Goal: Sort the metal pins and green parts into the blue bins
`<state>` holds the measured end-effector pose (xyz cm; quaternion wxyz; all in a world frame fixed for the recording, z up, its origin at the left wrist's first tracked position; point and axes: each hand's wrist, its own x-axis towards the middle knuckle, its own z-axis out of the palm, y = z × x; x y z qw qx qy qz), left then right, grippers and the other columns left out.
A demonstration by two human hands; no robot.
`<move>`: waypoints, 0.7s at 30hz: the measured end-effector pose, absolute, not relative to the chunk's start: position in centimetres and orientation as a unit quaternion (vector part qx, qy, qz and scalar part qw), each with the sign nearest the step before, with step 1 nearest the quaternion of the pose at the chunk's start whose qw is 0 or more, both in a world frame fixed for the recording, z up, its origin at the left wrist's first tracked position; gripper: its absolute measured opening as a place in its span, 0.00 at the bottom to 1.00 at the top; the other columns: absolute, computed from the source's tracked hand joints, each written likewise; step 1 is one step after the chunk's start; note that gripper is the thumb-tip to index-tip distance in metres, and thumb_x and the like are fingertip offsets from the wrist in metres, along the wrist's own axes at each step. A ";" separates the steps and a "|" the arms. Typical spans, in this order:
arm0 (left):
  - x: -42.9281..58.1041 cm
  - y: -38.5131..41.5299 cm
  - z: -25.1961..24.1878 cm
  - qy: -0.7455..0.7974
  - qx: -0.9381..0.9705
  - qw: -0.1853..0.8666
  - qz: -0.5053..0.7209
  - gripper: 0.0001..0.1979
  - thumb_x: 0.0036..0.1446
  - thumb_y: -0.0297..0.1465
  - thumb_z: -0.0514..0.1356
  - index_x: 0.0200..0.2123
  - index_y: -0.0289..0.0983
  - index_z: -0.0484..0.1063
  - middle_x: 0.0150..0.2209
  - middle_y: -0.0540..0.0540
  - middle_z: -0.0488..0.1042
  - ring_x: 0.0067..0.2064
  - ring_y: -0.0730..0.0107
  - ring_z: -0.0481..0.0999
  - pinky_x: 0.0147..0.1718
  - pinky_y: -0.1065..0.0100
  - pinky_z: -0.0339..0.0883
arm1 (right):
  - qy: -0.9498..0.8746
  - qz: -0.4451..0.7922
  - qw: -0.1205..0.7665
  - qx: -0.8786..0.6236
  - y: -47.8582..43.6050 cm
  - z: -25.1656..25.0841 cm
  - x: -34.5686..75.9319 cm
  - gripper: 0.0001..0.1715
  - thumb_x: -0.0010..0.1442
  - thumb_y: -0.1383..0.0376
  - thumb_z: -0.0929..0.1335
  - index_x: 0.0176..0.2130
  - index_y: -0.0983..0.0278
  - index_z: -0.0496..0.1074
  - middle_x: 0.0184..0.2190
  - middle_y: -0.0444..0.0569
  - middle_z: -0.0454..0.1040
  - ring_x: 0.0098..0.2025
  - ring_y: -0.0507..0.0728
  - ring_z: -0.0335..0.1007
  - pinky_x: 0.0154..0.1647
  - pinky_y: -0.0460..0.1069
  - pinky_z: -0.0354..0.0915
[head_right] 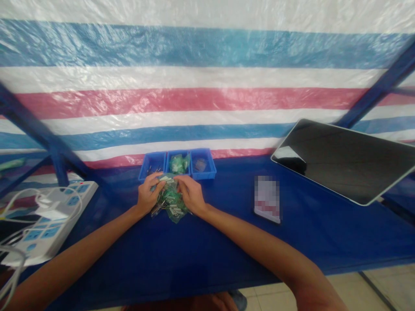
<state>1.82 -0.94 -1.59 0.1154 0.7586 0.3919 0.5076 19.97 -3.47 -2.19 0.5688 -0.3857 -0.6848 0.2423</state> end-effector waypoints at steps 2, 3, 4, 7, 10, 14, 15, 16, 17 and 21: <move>1.7 -1.0 -1.7 0.384 0.761 0.107 0.513 0.12 0.60 0.34 0.56 0.46 0.36 0.69 0.36 0.47 0.77 0.31 0.73 0.77 0.34 0.72 0.72 | -0.699 0.228 0.565 -0.375 -3.5 -2.0 20.1 0.15 0.65 0.65 0.59 0.47 0.59 0.71 0.37 0.49 0.73 0.28 0.51 0.69 0.35 0.49 0.69; 1.6 -1.0 -1.6 0.378 0.762 0.100 0.516 0.12 0.60 0.34 0.56 0.45 0.36 0.70 0.40 0.45 0.77 0.34 0.72 0.78 0.37 0.72 0.72 | -0.701 0.222 0.567 -0.371 -3.4 -2.0 20.1 0.15 0.64 0.65 0.60 0.47 0.59 0.71 0.41 0.49 0.72 0.29 0.51 0.69 0.35 0.49 0.69; 1.5 -1.1 -1.6 0.372 0.765 0.096 0.517 0.11 0.61 0.33 0.55 0.45 0.36 0.70 0.42 0.44 0.76 0.38 0.70 0.78 0.39 0.71 0.71 | -0.701 0.218 0.570 -0.369 -3.4 -1.9 20.1 0.14 0.63 0.66 0.61 0.46 0.59 0.71 0.43 0.50 0.72 0.29 0.51 0.69 0.35 0.49 0.69; 1.2 -1.5 -1.1 0.342 0.786 0.100 0.505 0.14 0.61 0.32 0.54 0.48 0.36 0.68 0.45 0.42 0.74 0.43 0.67 0.76 0.43 0.68 0.70 | -0.699 0.214 0.572 -0.372 -3.4 -1.7 20.1 0.11 0.61 0.66 0.64 0.43 0.60 0.73 0.42 0.50 0.71 0.31 0.51 0.69 0.35 0.48 0.68; 1.1 -1.9 -0.4 0.312 0.814 0.099 0.480 0.17 0.59 0.33 0.54 0.51 0.35 0.66 0.45 0.40 0.74 0.45 0.63 0.74 0.44 0.64 0.69 | -0.693 0.212 0.575 -0.378 -3.4 -1.7 20.1 0.09 0.61 0.65 0.64 0.40 0.61 0.73 0.41 0.50 0.70 0.34 0.52 0.69 0.35 0.47 0.68; 1.4 -1.9 0.0 0.314 0.820 0.082 0.471 0.15 0.60 0.30 0.54 0.49 0.35 0.69 0.39 0.42 0.74 0.39 0.66 0.74 0.41 0.65 0.68 | -0.683 0.212 0.585 -0.383 -3.3 -1.7 20.1 0.08 0.61 0.64 0.65 0.39 0.62 0.73 0.40 0.50 0.70 0.36 0.53 0.69 0.35 0.47 0.67; 1.5 -1.9 0.0 0.322 0.815 0.074 0.476 0.13 0.60 0.29 0.54 0.48 0.36 0.70 0.38 0.43 0.73 0.37 0.68 0.73 0.40 0.65 0.68 | -0.682 0.216 0.584 -0.383 -3.3 -1.7 20.1 0.08 0.62 0.64 0.65 0.39 0.62 0.72 0.40 0.50 0.70 0.35 0.53 0.69 0.34 0.47 0.66; 1.6 -1.8 -0.1 0.330 0.809 0.066 0.482 0.12 0.60 0.29 0.55 0.46 0.36 0.71 0.38 0.44 0.73 0.36 0.70 0.72 0.39 0.67 0.68 | -0.682 0.219 0.583 -0.384 -3.3 -1.7 20.1 0.08 0.62 0.63 0.64 0.39 0.62 0.72 0.39 0.50 0.71 0.34 0.52 0.68 0.34 0.47 0.66; 1.7 -1.6 -0.1 0.338 0.802 0.060 0.488 0.11 0.59 0.29 0.55 0.44 0.36 0.72 0.38 0.44 0.72 0.35 0.72 0.71 0.38 0.68 0.68 | -0.682 0.221 0.581 -0.386 -3.3 -1.6 20.1 0.08 0.62 0.63 0.64 0.38 0.62 0.72 0.39 0.50 0.71 0.33 0.52 0.68 0.33 0.47 0.66; 1.8 -1.3 -0.3 0.349 0.791 0.056 0.499 0.07 0.58 0.31 0.57 0.39 0.35 0.73 0.41 0.44 0.70 0.38 0.71 0.72 0.38 0.69 0.68 | -0.692 0.211 0.572 -0.387 -3.4 -1.4 20.1 0.10 0.62 0.61 0.64 0.34 0.63 0.71 0.39 0.51 0.71 0.37 0.54 0.69 0.34 0.47 0.67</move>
